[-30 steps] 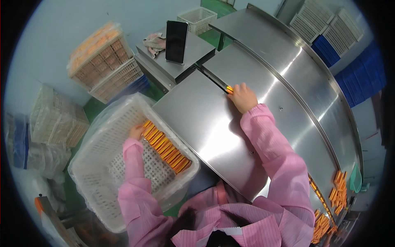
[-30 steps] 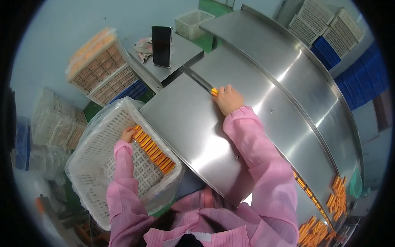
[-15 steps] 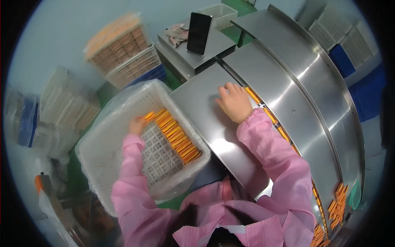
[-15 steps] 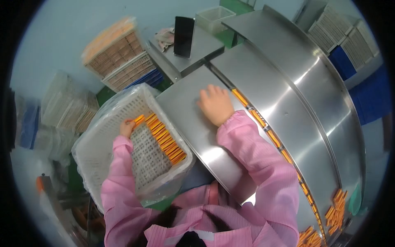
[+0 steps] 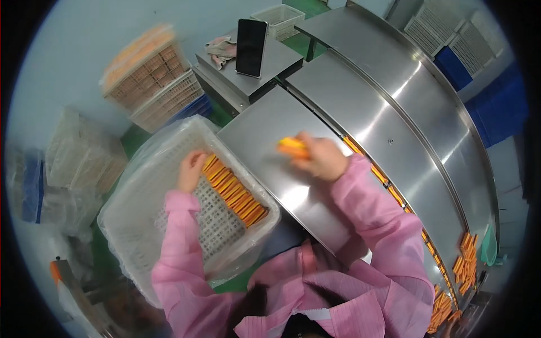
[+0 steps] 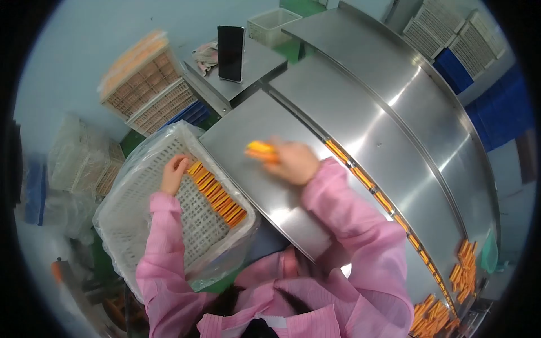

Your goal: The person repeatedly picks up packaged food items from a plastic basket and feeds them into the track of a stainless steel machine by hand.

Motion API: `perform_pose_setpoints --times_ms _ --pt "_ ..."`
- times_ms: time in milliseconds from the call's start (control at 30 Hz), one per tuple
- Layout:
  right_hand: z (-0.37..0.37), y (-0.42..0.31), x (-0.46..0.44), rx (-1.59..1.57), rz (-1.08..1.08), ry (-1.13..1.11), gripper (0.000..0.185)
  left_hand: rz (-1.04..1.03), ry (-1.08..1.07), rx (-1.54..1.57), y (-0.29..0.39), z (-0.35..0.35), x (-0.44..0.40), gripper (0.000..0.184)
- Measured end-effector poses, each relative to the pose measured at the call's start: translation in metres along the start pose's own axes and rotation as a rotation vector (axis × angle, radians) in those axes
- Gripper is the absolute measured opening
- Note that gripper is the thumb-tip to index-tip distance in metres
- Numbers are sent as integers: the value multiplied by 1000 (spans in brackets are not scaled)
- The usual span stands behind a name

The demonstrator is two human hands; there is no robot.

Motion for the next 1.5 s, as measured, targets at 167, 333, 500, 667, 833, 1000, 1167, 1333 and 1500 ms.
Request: perform_pose_setpoints --times_ms 167,333,500,667,833,1000,1167,1333,1500 --pt "36 106 17 237 -417 50 43 141 17 -682 -149 4 -22 32" --pt "35 122 24 437 -316 252 35 269 117 -637 -159 -7 -22 34" --pt "25 117 0 293 -385 218 31 173 169 -752 -159 -11 -26 19" --pt "7 124 -18 414 -321 281 29 120 254 -741 -172 -10 -27 11" --pt "3 126 -43 413 -349 283 28 113 291 -710 -162 -8 -19 10" --pt "-5 116 -69 470 -315 339 29 64 324 -617 -170 17 -9 10" --pt "-15 113 -103 348 -366 309 32 164 294 -371 -130 53 11 13" --pt "-7 57 -99 530 -154 479 36 91 317 46 -22 72 29 14" --pt "1 -88 -51 91 456 312 45 -113 55 162 110 10 32 16"
Point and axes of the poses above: each hand's wrist, its own x-axis away from the middle knuckle, its own z-axis out of the back of the hand, y = z × x, the point moved 3 cm from there along -x, towards the middle knuckle, and after that the axes turned 10 degrees about -z, right-handed, at the moved point
